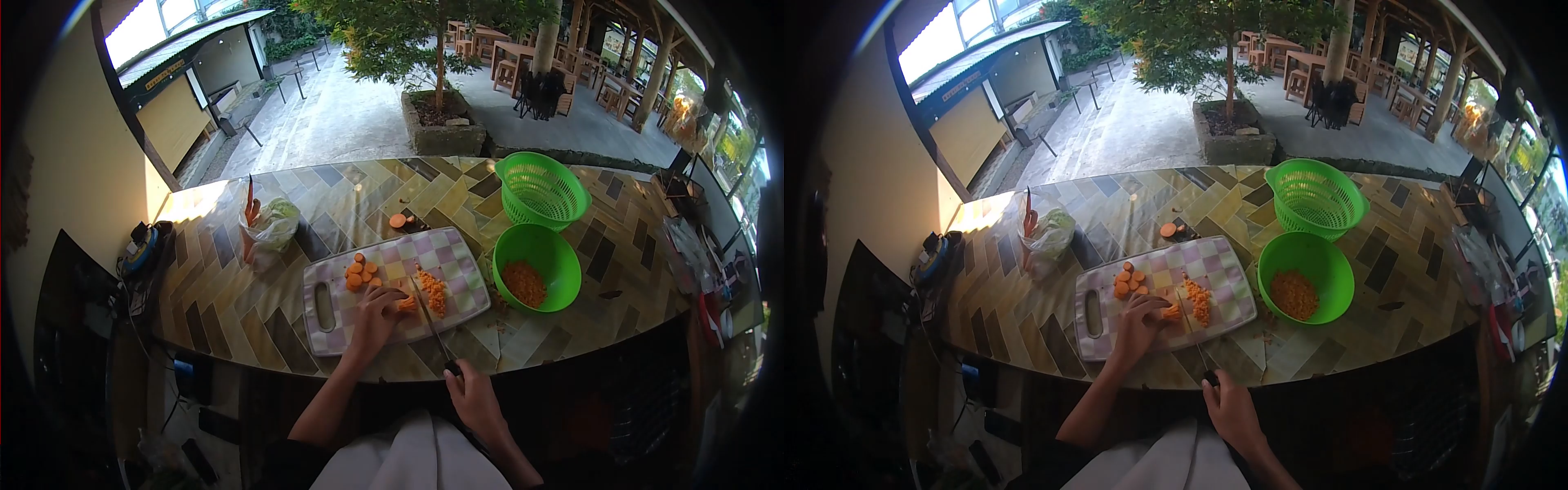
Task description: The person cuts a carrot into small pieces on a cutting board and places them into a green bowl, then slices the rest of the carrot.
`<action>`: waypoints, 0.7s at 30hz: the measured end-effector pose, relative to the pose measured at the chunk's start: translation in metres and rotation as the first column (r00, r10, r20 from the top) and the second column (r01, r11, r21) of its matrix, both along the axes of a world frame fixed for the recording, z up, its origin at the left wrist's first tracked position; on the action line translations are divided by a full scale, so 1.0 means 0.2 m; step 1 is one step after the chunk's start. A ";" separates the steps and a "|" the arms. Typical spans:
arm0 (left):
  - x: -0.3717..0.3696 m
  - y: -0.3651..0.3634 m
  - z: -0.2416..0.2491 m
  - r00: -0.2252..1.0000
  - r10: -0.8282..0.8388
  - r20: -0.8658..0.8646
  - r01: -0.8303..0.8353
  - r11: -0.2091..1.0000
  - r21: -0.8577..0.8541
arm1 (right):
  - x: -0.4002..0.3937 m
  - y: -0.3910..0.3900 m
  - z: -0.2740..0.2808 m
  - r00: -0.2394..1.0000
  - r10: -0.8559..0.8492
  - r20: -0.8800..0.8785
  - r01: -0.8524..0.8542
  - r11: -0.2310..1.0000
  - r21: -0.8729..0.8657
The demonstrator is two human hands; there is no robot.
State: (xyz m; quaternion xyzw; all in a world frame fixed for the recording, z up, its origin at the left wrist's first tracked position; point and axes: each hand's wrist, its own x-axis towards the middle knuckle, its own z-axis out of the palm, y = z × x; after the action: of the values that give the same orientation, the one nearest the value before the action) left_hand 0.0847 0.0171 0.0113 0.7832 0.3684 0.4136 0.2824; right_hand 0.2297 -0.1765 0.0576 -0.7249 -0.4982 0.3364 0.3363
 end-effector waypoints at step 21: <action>0.00 0.04 -0.10 0.997 -0.053 -0.057 0.056 0.997 0.061 | -0.06 0.03 0.01 0.996 0.049 0.080 -0.051 0.999 0.019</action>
State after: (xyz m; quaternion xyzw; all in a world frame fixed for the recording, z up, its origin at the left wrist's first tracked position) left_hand 0.0848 0.0241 -0.0096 0.8126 0.3414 0.3954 0.2585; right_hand 0.2184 -0.1699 0.0599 -0.7215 -0.5326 0.3105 0.3152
